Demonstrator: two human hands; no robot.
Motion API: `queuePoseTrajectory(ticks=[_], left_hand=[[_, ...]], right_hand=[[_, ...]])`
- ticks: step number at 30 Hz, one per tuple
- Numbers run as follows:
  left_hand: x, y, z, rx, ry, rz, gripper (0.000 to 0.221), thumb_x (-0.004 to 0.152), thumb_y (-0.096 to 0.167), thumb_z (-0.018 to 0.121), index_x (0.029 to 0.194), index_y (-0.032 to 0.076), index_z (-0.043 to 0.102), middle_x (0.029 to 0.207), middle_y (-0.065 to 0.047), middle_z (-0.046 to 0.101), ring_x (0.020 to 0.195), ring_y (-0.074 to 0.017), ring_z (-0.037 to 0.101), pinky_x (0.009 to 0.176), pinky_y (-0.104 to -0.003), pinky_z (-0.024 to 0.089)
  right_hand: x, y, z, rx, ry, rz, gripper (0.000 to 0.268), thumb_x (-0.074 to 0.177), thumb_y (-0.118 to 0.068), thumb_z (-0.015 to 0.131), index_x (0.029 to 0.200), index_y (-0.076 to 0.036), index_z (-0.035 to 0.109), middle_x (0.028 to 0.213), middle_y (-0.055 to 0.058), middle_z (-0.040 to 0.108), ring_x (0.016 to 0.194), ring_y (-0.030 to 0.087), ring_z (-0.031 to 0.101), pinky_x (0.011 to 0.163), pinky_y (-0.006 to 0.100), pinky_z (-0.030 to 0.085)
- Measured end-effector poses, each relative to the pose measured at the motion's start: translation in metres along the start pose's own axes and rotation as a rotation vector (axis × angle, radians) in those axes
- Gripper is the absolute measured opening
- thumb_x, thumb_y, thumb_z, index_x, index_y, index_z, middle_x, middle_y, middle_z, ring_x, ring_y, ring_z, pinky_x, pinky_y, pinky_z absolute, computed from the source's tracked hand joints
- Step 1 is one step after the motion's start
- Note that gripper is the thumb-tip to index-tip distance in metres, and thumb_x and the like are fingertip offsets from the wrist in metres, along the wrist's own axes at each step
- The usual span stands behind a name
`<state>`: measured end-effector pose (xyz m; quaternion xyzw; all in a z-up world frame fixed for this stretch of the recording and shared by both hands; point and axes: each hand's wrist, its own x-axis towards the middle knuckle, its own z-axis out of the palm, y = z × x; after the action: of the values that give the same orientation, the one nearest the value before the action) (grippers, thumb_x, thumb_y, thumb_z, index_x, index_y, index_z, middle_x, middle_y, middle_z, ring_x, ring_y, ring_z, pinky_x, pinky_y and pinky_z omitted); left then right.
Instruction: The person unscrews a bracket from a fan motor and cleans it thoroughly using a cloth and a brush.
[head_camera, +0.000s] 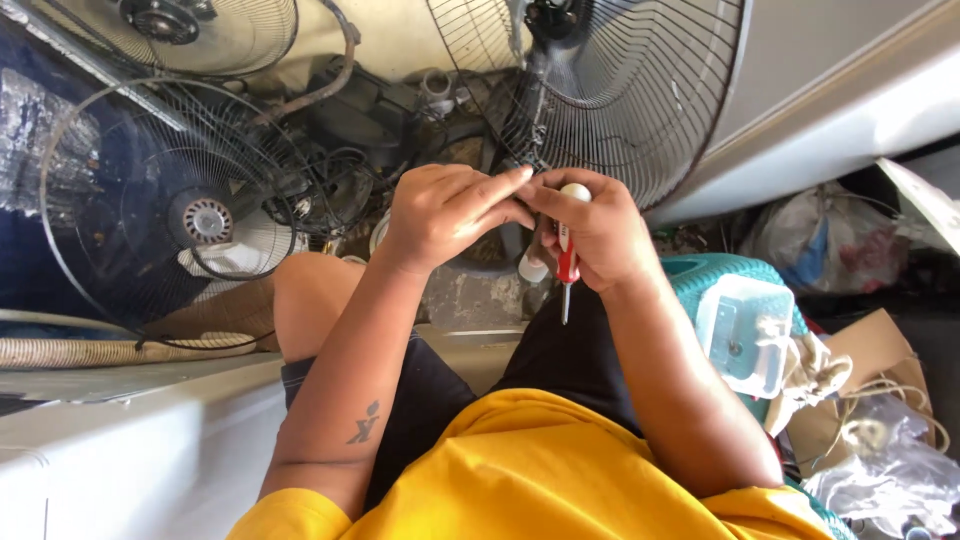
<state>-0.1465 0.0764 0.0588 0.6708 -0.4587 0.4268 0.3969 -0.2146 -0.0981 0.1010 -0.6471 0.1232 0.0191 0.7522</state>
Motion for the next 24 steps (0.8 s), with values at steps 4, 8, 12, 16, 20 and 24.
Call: queuePoseTrajectory(ticks=[4, 8, 12, 16, 20, 24], left_hand=[[-0.011, -0.007, -0.002, -0.075, 0.049, -0.085, 0.042, 0.077, 0.018, 0.095, 0.115, 0.009, 0.080, 0.062, 0.000, 0.067, 0.047, -0.0182, 0.060, 0.048, -0.032, 0.055], [-0.025, -0.031, -0.007, -0.026, 0.042, -0.029, 0.049, 0.082, 0.019, 0.100, 0.122, 0.005, 0.073, 0.064, -0.001, 0.065, 0.052, -0.0142, 0.056, 0.051, -0.030, 0.053], [-0.047, -0.059, -0.018, 0.119, -0.027, -0.071, 0.043, 0.087, 0.018, 0.100, 0.117, 0.003, 0.073, 0.066, 0.000, 0.065, 0.056, -0.0092, 0.052, 0.051, -0.027, 0.049], [-0.051, -0.065, -0.020, 0.121, -0.036, -0.155, 0.031, 0.088, 0.011, 0.097, 0.107, -0.001, 0.076, 0.071, -0.006, 0.070, 0.059, -0.0148, 0.060, 0.057, -0.029, 0.054], [-0.047, -0.064, -0.019, 0.108, -0.060, -0.240, 0.013, 0.100, 0.008, 0.081, 0.107, -0.002, 0.078, 0.085, -0.011, 0.076, 0.068, -0.0175, 0.068, 0.059, -0.029, 0.056], [-0.055, -0.073, -0.018, 0.173, -0.086, -0.275, 0.010, 0.100, 0.012, 0.082, 0.106, 0.004, 0.079, 0.091, -0.010, 0.080, 0.072, -0.0187, 0.074, 0.058, -0.032, 0.056]], right_hand=[[-0.028, 0.001, -0.027, 0.023, 0.103, -0.011, 0.019, 0.083, -0.005, 0.082, 0.095, 0.008, 0.074, 0.057, 0.017, 0.061, 0.042, 0.018, 0.060, 0.033, 0.031, 0.049], [-0.074, -0.011, -0.105, -0.258, 0.256, 0.157, 0.020, 0.091, -0.006, 0.068, 0.110, -0.002, 0.072, 0.054, 0.010, 0.053, 0.040, 0.015, 0.048, 0.032, 0.029, 0.042], [-0.078, -0.003, -0.194, -0.993, 0.646, 0.309, 0.026, 0.099, -0.038, 0.081, 0.114, -0.016, 0.082, 0.065, 0.009, 0.066, 0.056, 0.016, 0.057, 0.053, 0.036, 0.047], [-0.066, 0.033, -0.263, -1.079, 0.739, 0.585, 0.024, 0.096, -0.032, 0.081, 0.110, -0.012, 0.080, 0.086, 0.012, 0.075, 0.070, 0.028, 0.066, 0.064, 0.048, 0.058], [-0.062, 0.047, -0.266, -1.122, 0.586, 0.725, 0.031, 0.098, -0.028, 0.075, 0.106, 0.002, 0.081, 0.087, 0.019, 0.073, 0.072, 0.031, 0.063, 0.059, 0.046, 0.052], [-0.058, 0.062, -0.270, -1.104, 0.599, 0.786, 0.031, 0.096, -0.028, 0.074, 0.104, 0.002, 0.079, 0.085, 0.019, 0.073, 0.080, 0.032, 0.066, 0.068, 0.047, 0.054]])
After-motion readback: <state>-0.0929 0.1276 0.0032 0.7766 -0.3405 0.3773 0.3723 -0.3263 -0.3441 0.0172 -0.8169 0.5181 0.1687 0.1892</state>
